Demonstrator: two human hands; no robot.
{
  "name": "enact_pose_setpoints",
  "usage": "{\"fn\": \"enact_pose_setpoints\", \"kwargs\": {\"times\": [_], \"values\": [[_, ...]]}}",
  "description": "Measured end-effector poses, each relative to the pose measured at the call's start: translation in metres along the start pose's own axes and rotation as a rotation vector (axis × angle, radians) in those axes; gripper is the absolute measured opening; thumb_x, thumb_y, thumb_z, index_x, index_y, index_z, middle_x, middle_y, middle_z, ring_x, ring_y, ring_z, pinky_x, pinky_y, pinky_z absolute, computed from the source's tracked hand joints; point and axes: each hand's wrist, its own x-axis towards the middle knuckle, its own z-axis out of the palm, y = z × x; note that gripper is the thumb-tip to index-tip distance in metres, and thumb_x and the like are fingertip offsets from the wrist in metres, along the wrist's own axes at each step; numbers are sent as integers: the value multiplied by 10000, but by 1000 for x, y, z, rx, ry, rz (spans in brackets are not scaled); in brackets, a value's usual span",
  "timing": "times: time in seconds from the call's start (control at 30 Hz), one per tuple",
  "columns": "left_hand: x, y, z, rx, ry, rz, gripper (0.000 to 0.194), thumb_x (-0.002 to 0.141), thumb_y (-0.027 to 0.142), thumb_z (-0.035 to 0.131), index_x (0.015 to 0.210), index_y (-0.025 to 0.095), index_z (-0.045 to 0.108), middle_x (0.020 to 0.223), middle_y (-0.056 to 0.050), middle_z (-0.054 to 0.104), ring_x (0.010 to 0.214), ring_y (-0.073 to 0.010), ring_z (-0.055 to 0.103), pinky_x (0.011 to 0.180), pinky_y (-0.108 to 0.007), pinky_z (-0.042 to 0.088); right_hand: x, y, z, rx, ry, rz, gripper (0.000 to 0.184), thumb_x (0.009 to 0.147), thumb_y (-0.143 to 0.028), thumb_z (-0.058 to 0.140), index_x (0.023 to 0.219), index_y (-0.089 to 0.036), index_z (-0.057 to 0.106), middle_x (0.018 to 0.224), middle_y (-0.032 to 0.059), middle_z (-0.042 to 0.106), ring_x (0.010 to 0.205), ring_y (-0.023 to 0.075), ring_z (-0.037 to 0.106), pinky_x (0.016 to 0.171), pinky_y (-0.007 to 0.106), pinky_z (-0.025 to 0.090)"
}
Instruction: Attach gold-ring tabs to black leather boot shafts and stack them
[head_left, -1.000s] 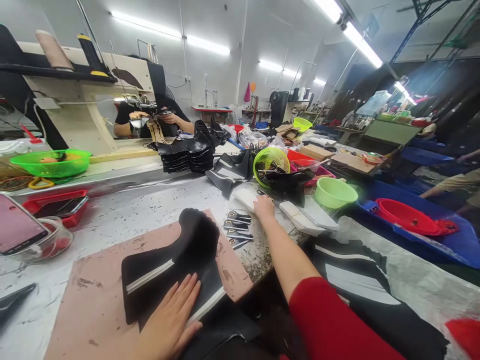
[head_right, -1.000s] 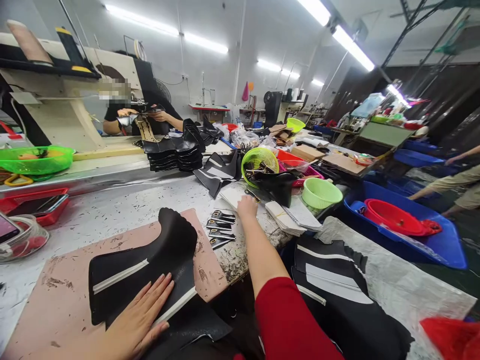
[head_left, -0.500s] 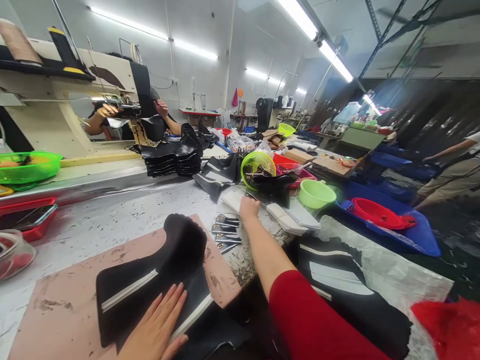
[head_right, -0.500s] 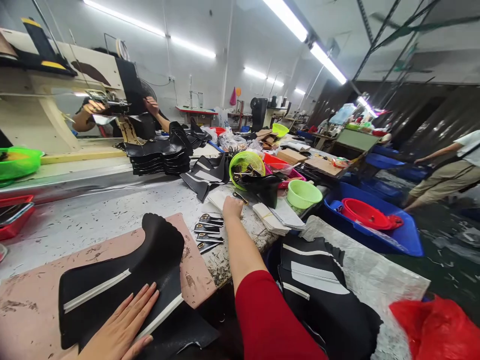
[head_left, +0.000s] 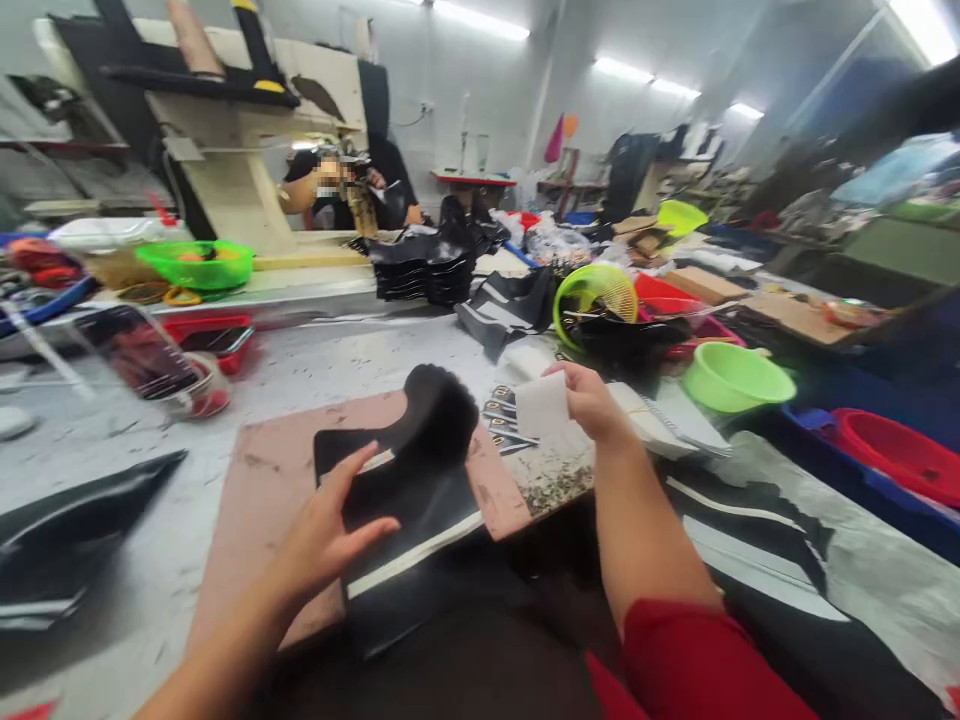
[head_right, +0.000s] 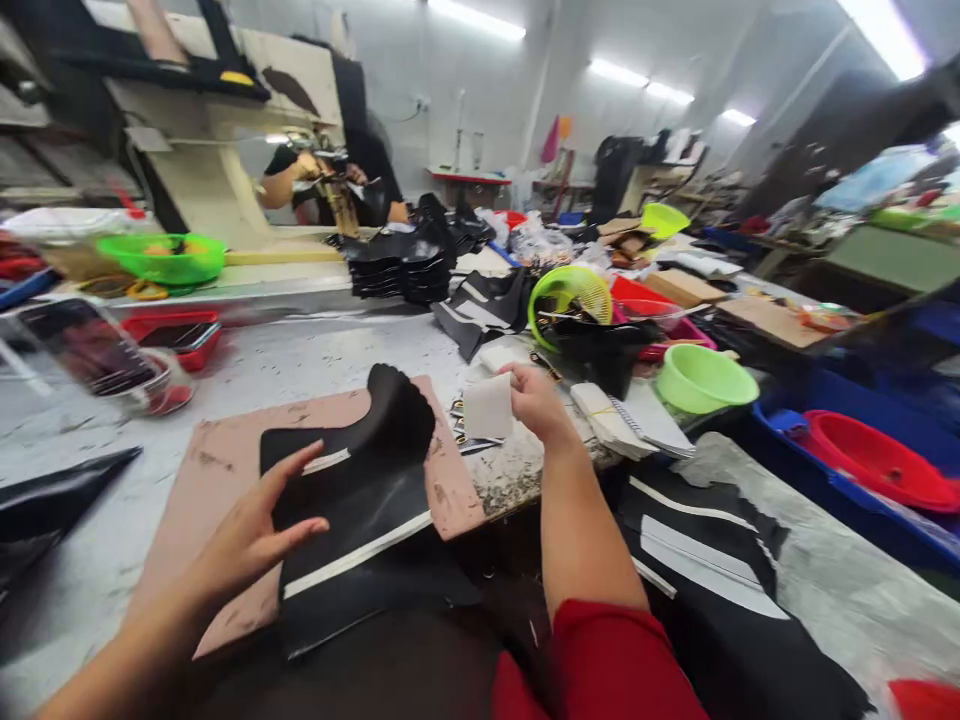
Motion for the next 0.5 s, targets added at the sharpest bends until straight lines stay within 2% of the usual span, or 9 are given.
{"fn": "enact_pose_setpoints", "kwargs": {"times": [0.07,0.13,0.17,0.23,0.3,0.37,0.43,0.5], "values": [[1,20,-7,-70,12,-13,882,658,512,631,1372,214,207,1389,-125,355,1250,-285,367,1009,-458,333,-20,-23,13,92,-127,-162,134,767,-265,482,756,-164,568,634,-18,556,585,123,515,517,218,351],[4,38,-7,-105,-36,-20,1008,599,489,691,1391,207,135,1398,-148,328,1242,-305,370,990,-459,347,-31,-49,32,33,-234,-308,189,743,-293,525,595,-175,530,546,-30,508,551,108,471,513,217,303],[6,45,-6,-103,-58,-47,1012,595,474,697,1391,206,132,1383,-152,352,1217,-307,403,967,-451,369,-33,-60,43,-35,-275,-357,216,743,-295,535,563,-178,518,525,-33,493,543,103,455,512,217,285],[11,53,-1,-78,-53,-155,804,666,429,637,1343,210,261,1270,-123,491,1091,-278,520,888,-417,431,-30,-75,60,-107,-369,-403,192,737,-282,559,576,-181,533,530,-35,508,546,99,453,513,216,274],[16,50,2,-57,20,-294,475,747,362,531,1187,204,445,1029,-66,619,882,-225,606,767,-365,481,-22,-75,71,-60,-466,-348,143,711,-271,593,608,-181,554,574,-32,549,571,101,482,522,210,296],[17,38,4,-78,106,-416,302,768,324,478,1039,194,506,835,-28,619,706,-183,606,634,-310,492,-13,-63,77,17,-528,-241,140,697,-275,609,616,-176,551,603,-29,577,590,103,508,534,203,329],[16,24,7,-135,142,-492,303,748,325,500,1021,194,477,789,-14,585,642,-162,591,543,-268,479,-6,-46,81,59,-541,-149,165,716,-295,590,620,-171,538,595,-26,580,573,100,516,526,200,351],[12,12,12,-181,93,-532,354,737,319,514,1060,201,430,742,7,556,603,-152,587,507,-250,467,-4,-29,87,54,-520,-99,185,750,-306,550,632,-166,526,569,-26,563,541,96,510,505,199,355]]}}
